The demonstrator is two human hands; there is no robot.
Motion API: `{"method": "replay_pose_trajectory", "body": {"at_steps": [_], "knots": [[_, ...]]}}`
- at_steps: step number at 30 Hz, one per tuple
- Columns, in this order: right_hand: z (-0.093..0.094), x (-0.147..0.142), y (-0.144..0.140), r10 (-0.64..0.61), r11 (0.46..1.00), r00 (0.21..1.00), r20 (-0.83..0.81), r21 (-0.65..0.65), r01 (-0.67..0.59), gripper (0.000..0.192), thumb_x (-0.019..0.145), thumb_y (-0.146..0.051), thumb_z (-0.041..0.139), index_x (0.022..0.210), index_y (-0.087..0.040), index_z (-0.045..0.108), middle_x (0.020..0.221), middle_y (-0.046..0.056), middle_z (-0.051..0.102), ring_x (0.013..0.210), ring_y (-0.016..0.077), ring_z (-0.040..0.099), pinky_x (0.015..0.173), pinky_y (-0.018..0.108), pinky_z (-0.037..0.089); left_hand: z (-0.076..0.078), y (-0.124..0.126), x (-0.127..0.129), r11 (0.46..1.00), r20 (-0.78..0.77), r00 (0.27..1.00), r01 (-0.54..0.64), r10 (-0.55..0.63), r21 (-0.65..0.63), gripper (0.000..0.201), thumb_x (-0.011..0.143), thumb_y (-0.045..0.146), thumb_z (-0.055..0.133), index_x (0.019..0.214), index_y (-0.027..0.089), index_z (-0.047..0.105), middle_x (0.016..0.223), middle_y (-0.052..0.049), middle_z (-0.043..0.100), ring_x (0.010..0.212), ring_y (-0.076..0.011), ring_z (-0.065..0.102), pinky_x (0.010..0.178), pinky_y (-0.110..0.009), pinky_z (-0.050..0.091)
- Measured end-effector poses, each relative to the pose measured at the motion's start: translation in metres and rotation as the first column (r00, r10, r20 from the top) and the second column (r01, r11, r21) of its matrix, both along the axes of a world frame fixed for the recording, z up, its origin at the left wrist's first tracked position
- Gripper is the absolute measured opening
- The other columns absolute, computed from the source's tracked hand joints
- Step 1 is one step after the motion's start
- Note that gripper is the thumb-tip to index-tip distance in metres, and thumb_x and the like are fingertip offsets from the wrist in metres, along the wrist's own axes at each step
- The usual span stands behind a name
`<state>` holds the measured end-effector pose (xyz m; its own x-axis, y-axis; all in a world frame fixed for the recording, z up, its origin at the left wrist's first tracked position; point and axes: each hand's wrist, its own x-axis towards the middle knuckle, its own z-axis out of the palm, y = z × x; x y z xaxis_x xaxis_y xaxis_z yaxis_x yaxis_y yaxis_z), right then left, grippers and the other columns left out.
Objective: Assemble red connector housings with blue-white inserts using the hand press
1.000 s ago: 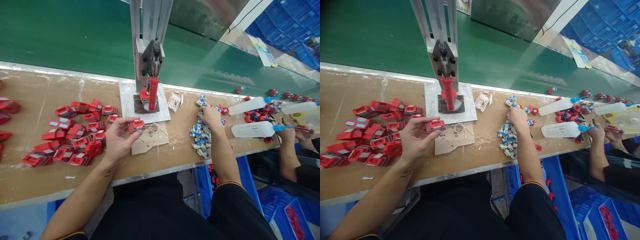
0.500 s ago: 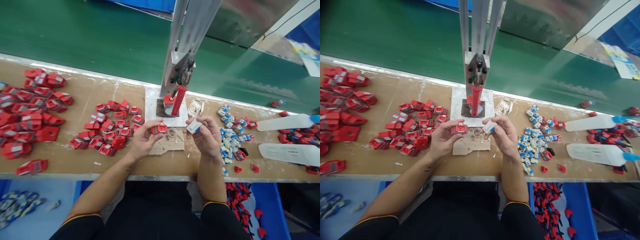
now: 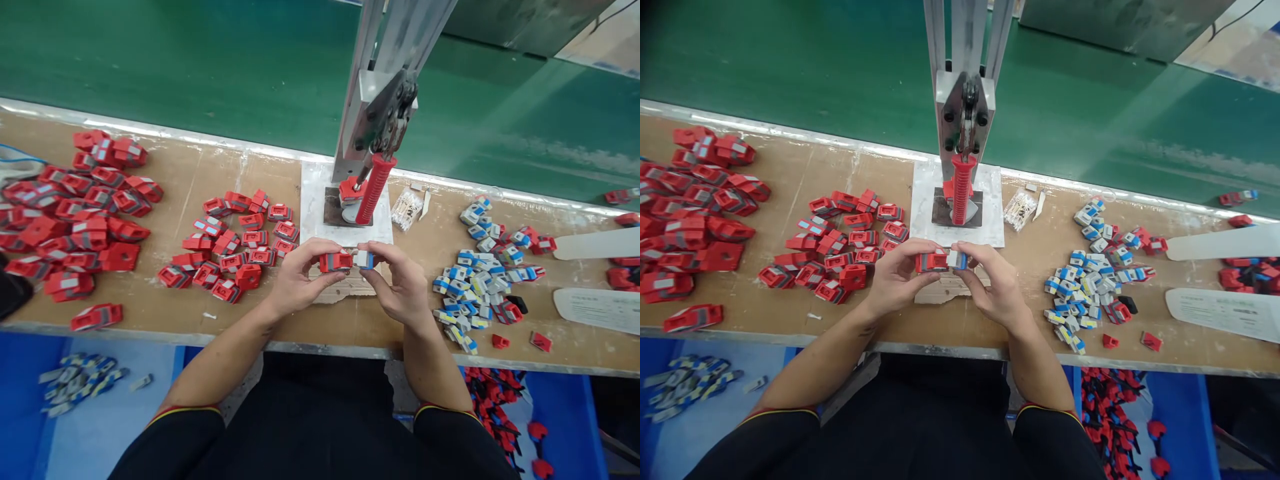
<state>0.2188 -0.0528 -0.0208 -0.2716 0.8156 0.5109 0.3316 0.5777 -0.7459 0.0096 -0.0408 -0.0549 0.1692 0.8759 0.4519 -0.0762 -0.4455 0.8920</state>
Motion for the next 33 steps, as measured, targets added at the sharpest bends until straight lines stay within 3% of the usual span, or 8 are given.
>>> {"method": "replay_pose_trajectory", "body": {"at_steps": [4,7,11,14,17,20,25,33], "knots": [[0.004,0.001,0.003,0.013,0.998,0.999,0.049,0.057,-0.016,0.050,0.095,-0.008,0.069,0.138,-0.033,0.064,0.118,0.005,0.080,0.107,0.0236,0.074,0.088,0.041,0.066,0.003,-0.001,-0.002,0.997,-0.027,0.998,0.051,-0.053,-0.060,0.032,0.086,0.033,0.086,0.114,0.021,0.075,0.108,-0.010,0.076,0.099,-0.0204,0.074,0.088,-0.032,0.061],[0.004,0.001,0.003,0.043,0.997,0.999,-0.010,0.059,-0.043,0.049,0.096,-0.007,0.067,0.137,-0.033,0.063,0.121,0.007,0.079,0.111,0.0249,0.074,0.091,0.045,0.066,0.009,-0.001,-0.004,0.964,0.017,0.992,0.126,-0.125,-0.233,0.038,0.090,0.048,0.080,0.114,0.019,0.076,0.101,-0.009,0.076,0.088,-0.0188,0.073,0.078,-0.029,0.059],[0.003,-0.006,0.001,0.072,0.979,0.997,-0.007,0.193,-0.069,0.047,0.097,-0.004,0.060,0.134,-0.034,0.065,0.117,0.007,0.079,0.109,0.0234,0.075,0.089,0.045,0.067,0.019,-0.002,-0.007,0.788,0.151,0.942,0.333,-0.299,-0.518,0.059,0.096,0.071,0.059,0.101,0.015,0.076,0.070,-0.003,0.066,0.061,-0.0142,0.064,0.056,-0.025,0.053],[0.003,-0.012,-0.002,0.079,0.954,0.996,0.029,0.287,-0.083,0.046,0.097,-0.005,0.060,0.132,-0.034,0.067,0.115,0.007,0.078,0.108,0.0226,0.075,0.088,0.045,0.067,0.024,-0.003,-0.006,0.608,0.307,0.891,0.453,-0.335,-0.652,0.063,0.088,0.077,0.066,0.097,0.015,0.071,0.062,0.001,0.061,0.047,-0.0116,0.055,0.043,-0.022,0.046],[0.001,-0.014,-0.004,0.126,0.955,0.990,0.063,0.262,-0.139,0.045,0.098,-0.007,0.060,0.128,-0.039,0.070,0.118,0.005,0.079,0.111,0.0237,0.074,0.089,0.046,0.068,0.026,-0.002,-0.003,0.510,0.408,0.858,0.514,-0.313,-0.690,0.062,0.082,0.077,0.072,0.088,0.016,0.066,0.060,0.002,0.060,0.042,-0.0107,0.051,0.037,-0.021,0.040],[0.000,-0.013,-0.005,0.164,0.959,0.984,0.066,0.221,-0.175,0.047,0.098,-0.009,0.061,0.127,-0.044,0.072,0.120,0.004,0.079,0.113,0.0252,0.074,0.088,0.048,0.068,0.027,-0.001,-0.003,0.480,0.447,0.845,0.534,-0.294,-0.696,0.056,0.085,0.072,0.071,0.084,0.016,0.064,0.059,0.001,0.060,0.039,-0.0104,0.048,0.034,-0.022,0.037],[-0.001,-0.012,-0.005,0.139,0.947,0.984,0.111,0.277,-0.165,0.045,0.097,-0.010,0.063,0.127,-0.043,0.073,0.117,0.004,0.080,0.107,0.0254,0.074,0.082,0.047,0.069,0.029,-0.001,-0.003,0.454,0.471,0.828,0.560,-0.304,-0.692,0.054,0.085,0.070,0.071,0.082,0.017,0.061,0.052,0.002,0.056,0.034,-0.0104,0.045,0.031,-0.021,0.031],[0.001,-0.013,-0.006,-0.041,0.975,0.987,-0.152,0.208,0.073,0.044,0.094,-0.018,0.071,0.131,-0.040,0.063,0.107,0.006,0.078,0.093,0.0262,0.076,0.075,0.047,0.068,0.034,0.000,-0.005,0.443,0.523,0.790,0.612,-0.319,-0.655,0.051,0.087,0.066,0.071,0.083,0.015,0.067,0.050,0.003,0.053,0.035,-0.0110,0.044,0.032,-0.022,0.032]]}}
